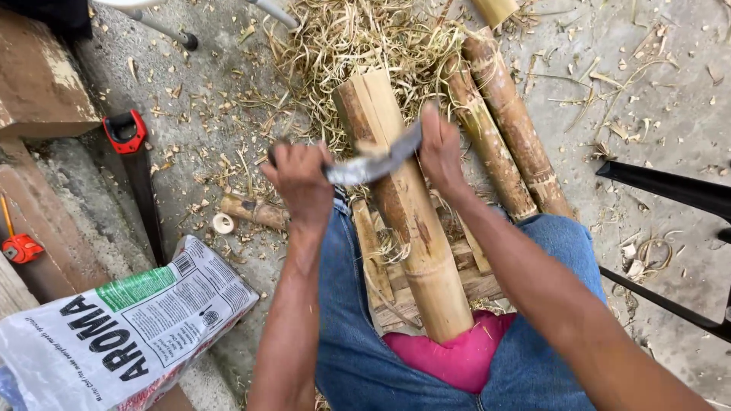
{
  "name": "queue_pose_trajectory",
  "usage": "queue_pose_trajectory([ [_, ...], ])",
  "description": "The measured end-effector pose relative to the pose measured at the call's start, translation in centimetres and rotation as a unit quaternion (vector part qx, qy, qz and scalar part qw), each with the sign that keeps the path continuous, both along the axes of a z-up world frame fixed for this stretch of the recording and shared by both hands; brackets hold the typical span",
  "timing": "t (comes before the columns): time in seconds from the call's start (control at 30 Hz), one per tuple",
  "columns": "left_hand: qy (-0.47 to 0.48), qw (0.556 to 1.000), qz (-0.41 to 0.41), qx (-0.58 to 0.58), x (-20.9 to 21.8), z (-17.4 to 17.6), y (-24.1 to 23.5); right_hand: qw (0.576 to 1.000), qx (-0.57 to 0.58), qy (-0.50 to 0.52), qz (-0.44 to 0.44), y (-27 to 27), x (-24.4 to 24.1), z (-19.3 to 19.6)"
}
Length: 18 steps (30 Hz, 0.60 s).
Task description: The person is using a curved blade to shave the outer bark off a bamboo pole while it rests on a wooden stand.
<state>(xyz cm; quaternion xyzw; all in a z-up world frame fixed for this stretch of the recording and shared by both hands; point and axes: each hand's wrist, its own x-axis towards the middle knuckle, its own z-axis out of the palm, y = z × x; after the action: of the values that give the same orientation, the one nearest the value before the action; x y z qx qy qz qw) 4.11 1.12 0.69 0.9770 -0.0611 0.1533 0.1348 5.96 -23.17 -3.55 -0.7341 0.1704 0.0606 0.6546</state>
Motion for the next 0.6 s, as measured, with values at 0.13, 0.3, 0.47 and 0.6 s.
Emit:
queue_pose_trajectory([
  [0.13, -0.043, 0.999, 0.006, 0.017, 7.8, -0.9, 1.4, 0.998, 0.014, -0.058, 0.015, 0.9, 9.3, -3.4],
  [0.3, -0.029, 0.999, 0.038, -0.007, 10.9, 2.5, 0.1, 0.998, 0.042, -0.034, 0.014, 1.1, 14.6, -5.1],
  [0.47, 0.009, 1.0, -0.008, -0.014, -1.7, 3.0, -1.8, 0.997, -0.053, 0.034, 0.044, -2.4, -2.5, -0.8],
  [0.6, 0.106, 0.99, -0.043, -0.083, -11.7, 7.1, -4.2, 0.995, -0.062, 0.072, -0.021, -4.3, -17.1, 0.0],
])
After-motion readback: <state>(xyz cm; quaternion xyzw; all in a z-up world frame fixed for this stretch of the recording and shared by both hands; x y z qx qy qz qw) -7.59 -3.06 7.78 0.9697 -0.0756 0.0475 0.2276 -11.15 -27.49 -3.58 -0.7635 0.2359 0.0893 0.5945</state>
